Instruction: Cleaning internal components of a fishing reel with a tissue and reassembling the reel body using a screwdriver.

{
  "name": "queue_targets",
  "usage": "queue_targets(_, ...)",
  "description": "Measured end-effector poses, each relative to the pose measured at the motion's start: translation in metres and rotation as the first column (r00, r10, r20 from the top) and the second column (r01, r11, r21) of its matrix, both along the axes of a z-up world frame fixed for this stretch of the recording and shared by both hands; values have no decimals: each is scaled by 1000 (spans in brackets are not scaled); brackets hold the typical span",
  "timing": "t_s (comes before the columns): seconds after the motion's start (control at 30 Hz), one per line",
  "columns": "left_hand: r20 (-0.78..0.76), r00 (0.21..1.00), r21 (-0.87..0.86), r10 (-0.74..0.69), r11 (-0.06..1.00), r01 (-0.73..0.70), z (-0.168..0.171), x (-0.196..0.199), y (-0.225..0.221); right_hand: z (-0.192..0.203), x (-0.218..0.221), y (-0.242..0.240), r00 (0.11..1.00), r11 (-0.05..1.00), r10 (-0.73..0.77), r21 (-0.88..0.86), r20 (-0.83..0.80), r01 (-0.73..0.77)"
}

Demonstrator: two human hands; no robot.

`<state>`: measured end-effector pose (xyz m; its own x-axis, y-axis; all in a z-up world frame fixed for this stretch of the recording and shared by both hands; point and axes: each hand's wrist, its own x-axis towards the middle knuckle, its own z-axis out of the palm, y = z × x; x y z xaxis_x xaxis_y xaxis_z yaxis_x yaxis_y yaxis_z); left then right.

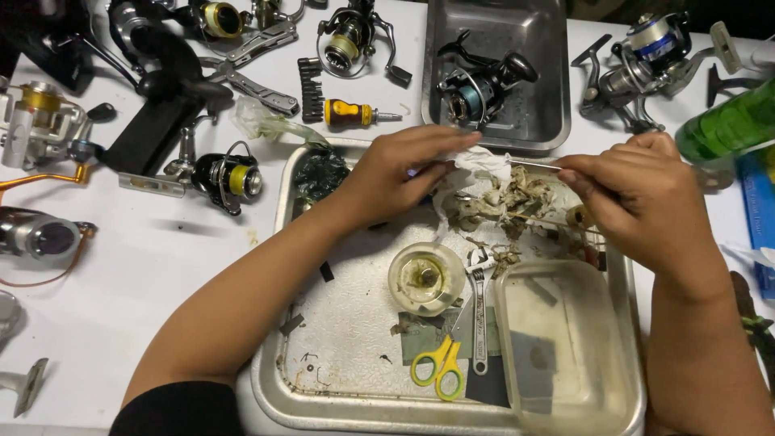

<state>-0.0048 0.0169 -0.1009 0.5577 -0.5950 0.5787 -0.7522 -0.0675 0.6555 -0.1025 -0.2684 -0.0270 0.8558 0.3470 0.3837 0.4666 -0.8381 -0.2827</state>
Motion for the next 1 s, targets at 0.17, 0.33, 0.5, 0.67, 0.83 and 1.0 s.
queue_targets(0.17,-386,922,-164,-46,986,-19,0,1,3,-3,0,-7,997,995,-49,81,-65,55)
queue_targets(0.33,-619,730,-387,-290,921,38,6,4,10,3,0,-1,924,894,-150,350,-353,279)
queue_targets(0.5,-670,670,-411,-321,911,25,0,4,6,-14,8,-10,890,901,-24,375,-455,216)
queue_targets(0.67,-672,669,-457,-318,889,-37,-7,0,-2,-7,5,24,863,926,5,327,-506,187)
queue_targets(0.83,-649,743,-407,-162,900,-158,-6,-4,-6,-10,4,35,860,963,-39,209,-509,168)
queue_targets(1.0,-576,806,-426,-135,891,-155,0,-10,-5,-19,2,31,859,964,-55,197,-509,179)
